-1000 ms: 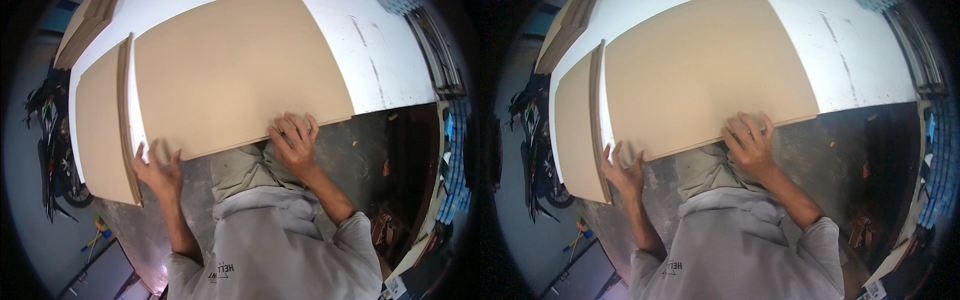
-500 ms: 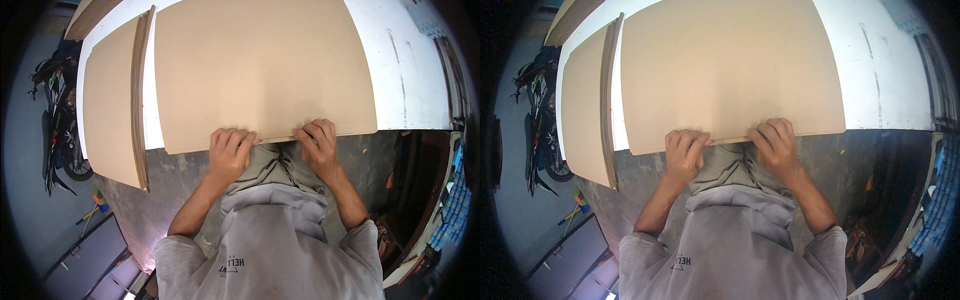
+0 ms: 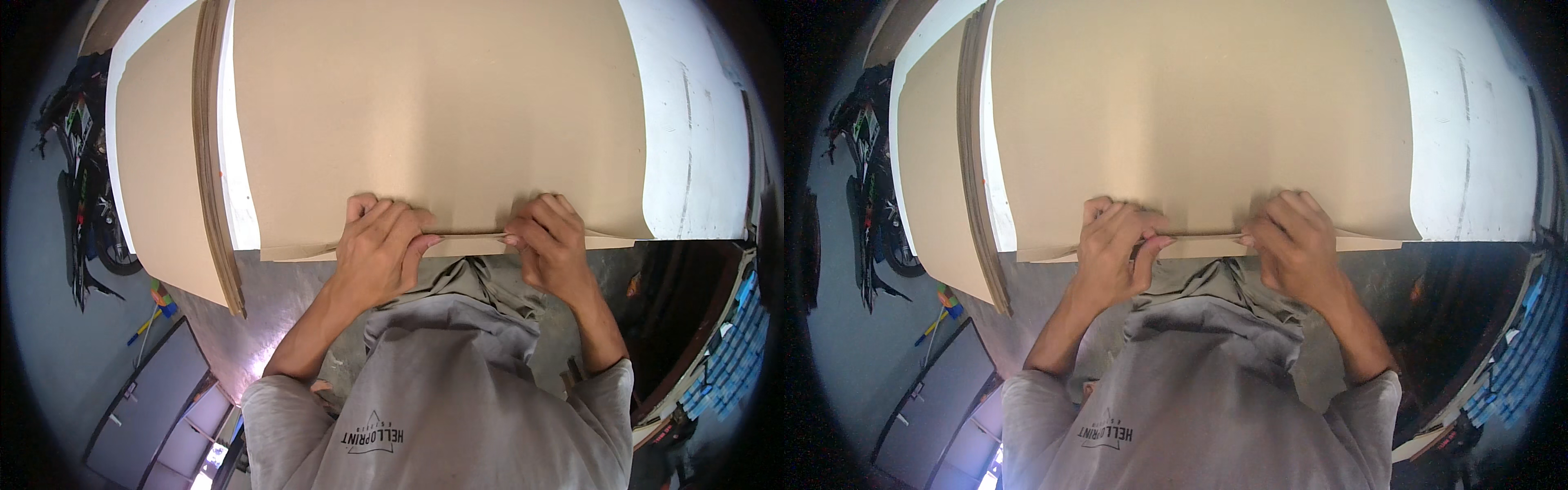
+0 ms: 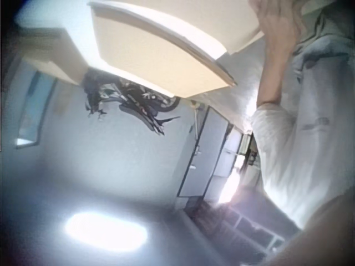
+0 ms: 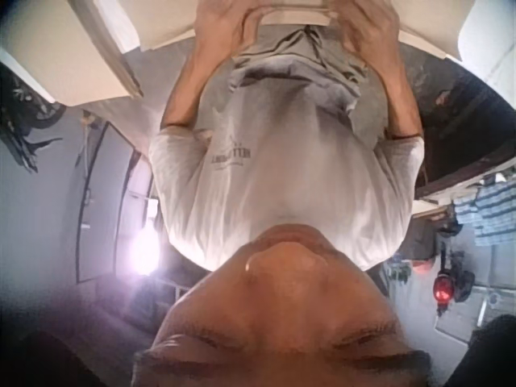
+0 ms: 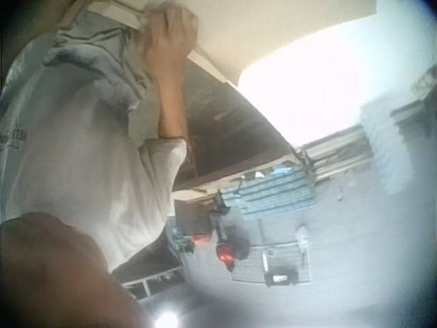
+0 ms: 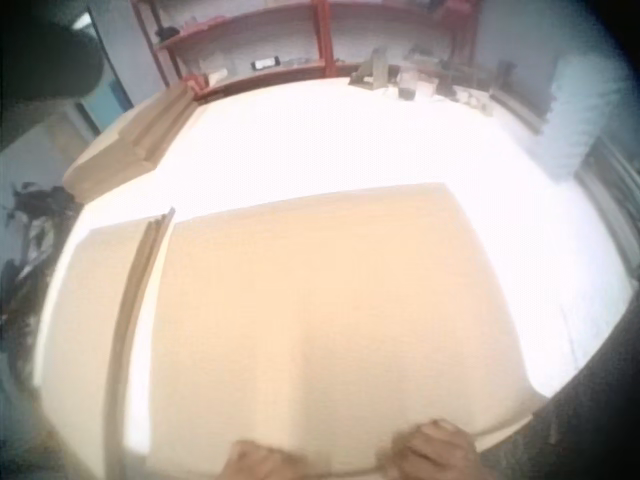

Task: The person folds large flat cardboard sheets in half on a white worktable, pressing the crease with both hands. They repeatedly pick up a sheet, fold it, and place it aside, building a stack of folded pieces.

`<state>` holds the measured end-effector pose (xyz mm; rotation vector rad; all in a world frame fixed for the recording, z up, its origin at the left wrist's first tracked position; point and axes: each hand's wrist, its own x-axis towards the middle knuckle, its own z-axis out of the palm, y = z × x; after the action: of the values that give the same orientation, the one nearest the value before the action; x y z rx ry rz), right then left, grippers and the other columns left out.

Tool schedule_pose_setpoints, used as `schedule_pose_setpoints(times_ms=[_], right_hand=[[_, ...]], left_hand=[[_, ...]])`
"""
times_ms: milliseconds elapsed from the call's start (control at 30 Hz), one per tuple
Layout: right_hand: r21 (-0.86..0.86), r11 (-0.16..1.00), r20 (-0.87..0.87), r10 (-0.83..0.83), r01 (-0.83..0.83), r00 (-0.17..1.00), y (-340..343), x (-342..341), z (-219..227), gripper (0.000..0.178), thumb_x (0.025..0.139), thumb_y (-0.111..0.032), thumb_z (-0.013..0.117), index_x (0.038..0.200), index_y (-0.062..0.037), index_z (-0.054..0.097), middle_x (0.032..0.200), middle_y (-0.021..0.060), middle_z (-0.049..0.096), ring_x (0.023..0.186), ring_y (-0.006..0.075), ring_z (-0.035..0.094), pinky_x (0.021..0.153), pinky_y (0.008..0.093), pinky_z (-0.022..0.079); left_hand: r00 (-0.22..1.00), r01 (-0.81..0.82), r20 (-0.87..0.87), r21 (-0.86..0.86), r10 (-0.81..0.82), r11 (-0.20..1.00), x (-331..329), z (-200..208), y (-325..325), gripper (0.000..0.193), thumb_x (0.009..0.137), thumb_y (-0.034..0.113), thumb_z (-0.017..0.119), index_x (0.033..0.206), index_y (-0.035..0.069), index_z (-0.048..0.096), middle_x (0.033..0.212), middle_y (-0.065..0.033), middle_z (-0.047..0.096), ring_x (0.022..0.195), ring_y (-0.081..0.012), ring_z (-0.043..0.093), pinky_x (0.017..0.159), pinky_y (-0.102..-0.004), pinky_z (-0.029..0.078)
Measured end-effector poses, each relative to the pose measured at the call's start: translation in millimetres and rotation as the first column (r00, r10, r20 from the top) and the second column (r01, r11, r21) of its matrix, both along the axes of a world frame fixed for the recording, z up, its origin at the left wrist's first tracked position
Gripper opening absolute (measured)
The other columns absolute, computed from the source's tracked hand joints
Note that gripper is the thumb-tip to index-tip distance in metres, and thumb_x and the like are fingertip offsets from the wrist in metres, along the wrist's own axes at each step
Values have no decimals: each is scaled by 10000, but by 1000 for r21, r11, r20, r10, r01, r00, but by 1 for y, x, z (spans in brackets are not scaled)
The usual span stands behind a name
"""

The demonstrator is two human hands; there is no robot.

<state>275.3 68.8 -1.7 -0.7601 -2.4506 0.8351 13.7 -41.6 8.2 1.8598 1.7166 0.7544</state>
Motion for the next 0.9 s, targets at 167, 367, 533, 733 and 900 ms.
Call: schedule_pose_setpoints(times_ms=[167,367,533,733,900], right_hand=[[-101,995,42,2,2,999,1,3,4,215,668,-32,790,844,-87,679,818,51,549,746,277,547,657,406,378],[-170,985,82,-8,22,997,2,-1,11,167,761,-110,819,847,-83,679,838,60,566,768,286,554,693,419,379],[14,1000,71,18,-19,997,-3,-5,9,216,746,-122,846,912,-76,717,838,55,581,763,272,557,685,410,390],[228,972,-27,-59,64,998,-28,3,-5,303,718,-70,868,1007,-56,778,859,59,625,822,271,596,737,429,468],[302,947,-40,-104,111,994,-49,14,-10,315,722,-19,852,1032,-43,803,897,62,635,851,265,619,800,471,518]], left_hand=[[997,-58,-52,16,59,998,3,1,7,589,858,204,802,1399,77,607,1385,-195,594,1363,-410,481,1167,-624,265],[926,-239,-324,-104,195,965,22,-7,14,812,922,444,733,1609,109,459,1717,-331,196,1574,-550,203,1252,-678,157],[926,-238,-304,-11,223,971,25,-13,8,725,905,400,722,1544,104,547,1685,-286,317,1542,-498,307,1233,-659,249],[963,-101,-237,114,125,988,6,1,-30,498,823,405,842,1194,82,767,1361,-143,679,1317,-358,602,1135,-533,433],[970,-38,-228,217,88,975,-17,-5,-63,394,775,260,898,1103,68,793,1109,-99,757,1063,-309,694,970,-464,544]])
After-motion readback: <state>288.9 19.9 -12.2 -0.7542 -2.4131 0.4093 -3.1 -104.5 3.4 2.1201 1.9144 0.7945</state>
